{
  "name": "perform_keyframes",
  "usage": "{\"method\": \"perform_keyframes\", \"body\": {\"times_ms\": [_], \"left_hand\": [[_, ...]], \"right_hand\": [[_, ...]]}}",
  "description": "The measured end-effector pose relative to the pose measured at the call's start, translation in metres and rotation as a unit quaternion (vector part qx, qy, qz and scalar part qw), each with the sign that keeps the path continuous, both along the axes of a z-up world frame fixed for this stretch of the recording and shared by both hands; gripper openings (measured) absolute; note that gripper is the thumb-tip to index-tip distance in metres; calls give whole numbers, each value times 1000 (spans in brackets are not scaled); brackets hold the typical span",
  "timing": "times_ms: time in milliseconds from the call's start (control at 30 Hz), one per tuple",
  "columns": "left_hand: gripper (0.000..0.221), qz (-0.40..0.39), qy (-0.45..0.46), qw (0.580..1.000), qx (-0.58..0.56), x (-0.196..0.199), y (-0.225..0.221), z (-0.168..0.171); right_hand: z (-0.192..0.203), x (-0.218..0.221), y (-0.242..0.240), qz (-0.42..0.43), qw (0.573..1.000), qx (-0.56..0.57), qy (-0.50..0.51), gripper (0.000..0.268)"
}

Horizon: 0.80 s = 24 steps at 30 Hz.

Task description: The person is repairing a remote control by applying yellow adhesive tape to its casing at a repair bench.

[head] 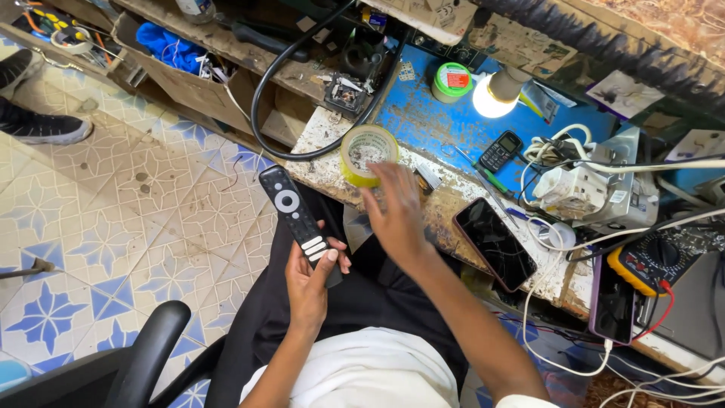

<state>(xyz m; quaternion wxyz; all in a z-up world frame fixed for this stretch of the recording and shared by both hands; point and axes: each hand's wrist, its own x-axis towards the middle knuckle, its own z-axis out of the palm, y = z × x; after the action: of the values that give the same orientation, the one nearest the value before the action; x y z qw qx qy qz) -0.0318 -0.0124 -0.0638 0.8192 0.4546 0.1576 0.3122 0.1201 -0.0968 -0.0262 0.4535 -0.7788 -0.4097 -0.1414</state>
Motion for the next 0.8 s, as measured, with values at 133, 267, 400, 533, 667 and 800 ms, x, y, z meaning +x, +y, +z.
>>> {"method": "perform_keyframes", "body": {"times_ms": [133,267,400,533,667,800], "left_hand": [[42,-25,-29,999,10,-1,0,-13],[34,-31,-27,999,-8,-2,7,-19],[19,-7,-13,999,31,0,19,-5],[23,-12,-11,998,59,13,21,13],[33,-36,-29,998,41,19,15,15],[28,-73,-11,997,-16,18,4,12]], "right_hand": [[-31,38,14,26,971,-192,-143,49],[-32,36,-7,74,989,-111,-62,36],[-2,0,-45,83,969,29,231,37],[2,-34,-69,110,904,144,387,43],[10,-57,-74,132,904,131,385,32],[7,-64,-72,139,918,126,350,19]]}}
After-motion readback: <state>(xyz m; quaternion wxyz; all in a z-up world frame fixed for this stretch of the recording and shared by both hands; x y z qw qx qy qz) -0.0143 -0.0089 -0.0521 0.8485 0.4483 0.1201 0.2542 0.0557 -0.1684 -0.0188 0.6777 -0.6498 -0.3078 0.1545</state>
